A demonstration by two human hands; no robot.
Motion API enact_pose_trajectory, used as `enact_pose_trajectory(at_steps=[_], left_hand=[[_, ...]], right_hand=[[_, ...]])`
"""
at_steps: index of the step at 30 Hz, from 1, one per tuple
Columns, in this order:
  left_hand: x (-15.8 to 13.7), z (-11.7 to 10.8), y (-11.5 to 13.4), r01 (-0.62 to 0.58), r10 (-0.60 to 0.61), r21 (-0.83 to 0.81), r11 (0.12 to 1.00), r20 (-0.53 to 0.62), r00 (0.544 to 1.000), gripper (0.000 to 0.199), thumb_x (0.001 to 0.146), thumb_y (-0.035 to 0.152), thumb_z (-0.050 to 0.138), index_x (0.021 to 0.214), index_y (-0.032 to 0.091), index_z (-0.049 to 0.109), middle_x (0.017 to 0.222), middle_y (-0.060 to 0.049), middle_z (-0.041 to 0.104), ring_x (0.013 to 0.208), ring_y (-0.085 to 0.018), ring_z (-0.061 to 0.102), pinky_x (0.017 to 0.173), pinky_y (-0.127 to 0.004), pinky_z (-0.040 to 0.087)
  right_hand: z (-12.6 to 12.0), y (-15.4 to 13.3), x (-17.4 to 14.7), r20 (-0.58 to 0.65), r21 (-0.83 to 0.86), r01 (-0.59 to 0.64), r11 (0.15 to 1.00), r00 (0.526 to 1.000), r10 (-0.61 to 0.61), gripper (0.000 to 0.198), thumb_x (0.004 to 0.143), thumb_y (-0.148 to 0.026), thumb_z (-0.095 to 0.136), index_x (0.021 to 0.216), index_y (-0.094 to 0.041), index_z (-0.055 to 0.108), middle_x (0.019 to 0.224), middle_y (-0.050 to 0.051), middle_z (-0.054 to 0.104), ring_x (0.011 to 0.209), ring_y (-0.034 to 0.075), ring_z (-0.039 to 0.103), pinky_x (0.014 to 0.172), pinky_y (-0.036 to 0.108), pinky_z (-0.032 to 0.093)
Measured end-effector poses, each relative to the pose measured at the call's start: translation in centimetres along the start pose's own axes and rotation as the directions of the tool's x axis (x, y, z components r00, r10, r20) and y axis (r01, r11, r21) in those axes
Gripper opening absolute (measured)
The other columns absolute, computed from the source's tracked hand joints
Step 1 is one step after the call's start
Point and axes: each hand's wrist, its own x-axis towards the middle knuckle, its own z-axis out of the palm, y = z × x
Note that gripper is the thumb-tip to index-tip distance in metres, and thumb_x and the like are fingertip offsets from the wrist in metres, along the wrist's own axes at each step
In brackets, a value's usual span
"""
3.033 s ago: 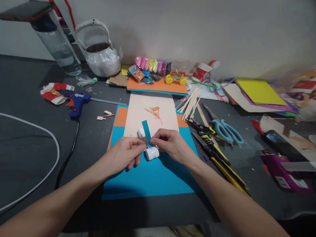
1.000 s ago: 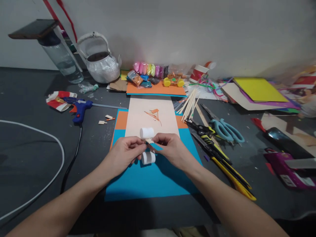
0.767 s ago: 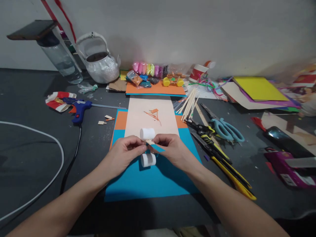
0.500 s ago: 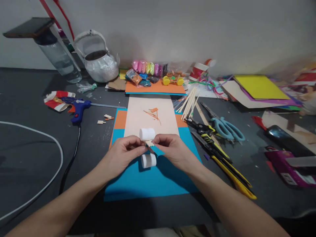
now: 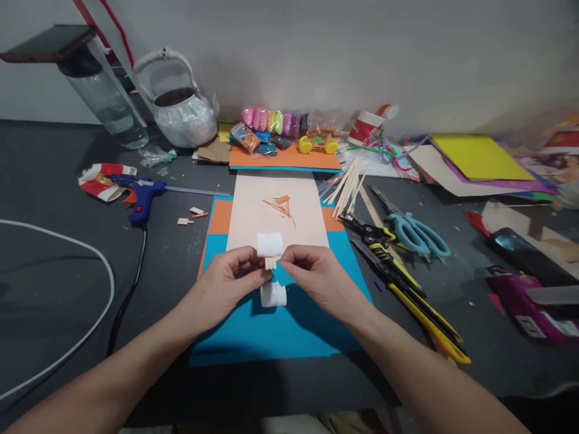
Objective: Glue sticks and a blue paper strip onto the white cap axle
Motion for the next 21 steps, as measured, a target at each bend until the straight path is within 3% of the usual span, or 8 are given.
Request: enact_pose_trajectory(at_steps=[7, 14, 21], left_hand=[[-0.23, 0.41, 0.57, 0.024, -0.023, 0.019, 1.0, -0.048, 0.999, 0.011, 0.082, 0.027, 0.066, 0.086, 0.017, 0.065, 0.084, 0.0, 0.065, 0.08, -0.013, 0.059, 0.073, -0.023, 0.045], [-0.26, 0.7, 0.76, 0.01, -0.009, 0.002, 1.0, -0.077, 0.997, 0.012, 0.079, 0.026, 0.067, 0.086, 0.017, 0.068, 0.08, 0.0, 0.066, 0.073, -0.012, 0.058, 0.067, -0.023, 0.044], [-0.28, 0.63, 0.57, 0.028, -0.029, -0.017, 0.999, -0.08, 0.996, 0.009, 0.08, 0.025, 0.068, 0.083, 0.017, 0.068, 0.075, 0.002, 0.064, 0.069, -0.009, 0.054, 0.063, -0.02, 0.042]], right_hand=[[0.17, -0.11, -0.4, -0.096, -0.164, 0.182, 0.97, 0.975, -0.199, 0.019, 0.08, -0.024, 0.066, 0.063, -0.018, 0.059, 0.066, -0.002, 0.056, 0.064, 0.011, 0.047, 0.06, 0.024, 0.035], [0.29, 0.68, -0.06, -0.1, -0.06, 0.112, 0.992, 0.988, -0.118, 0.025, 0.078, -0.032, 0.071, 0.065, -0.017, 0.057, 0.067, -0.002, 0.055, 0.066, 0.012, 0.047, 0.062, 0.024, 0.038], [0.37, 0.52, -0.1, -0.14, -0.154, 0.122, 0.981, 0.98, -0.144, 0.025, 0.078, -0.031, 0.072, 0.063, -0.017, 0.057, 0.063, -0.003, 0.052, 0.063, 0.011, 0.043, 0.056, 0.024, 0.033]])
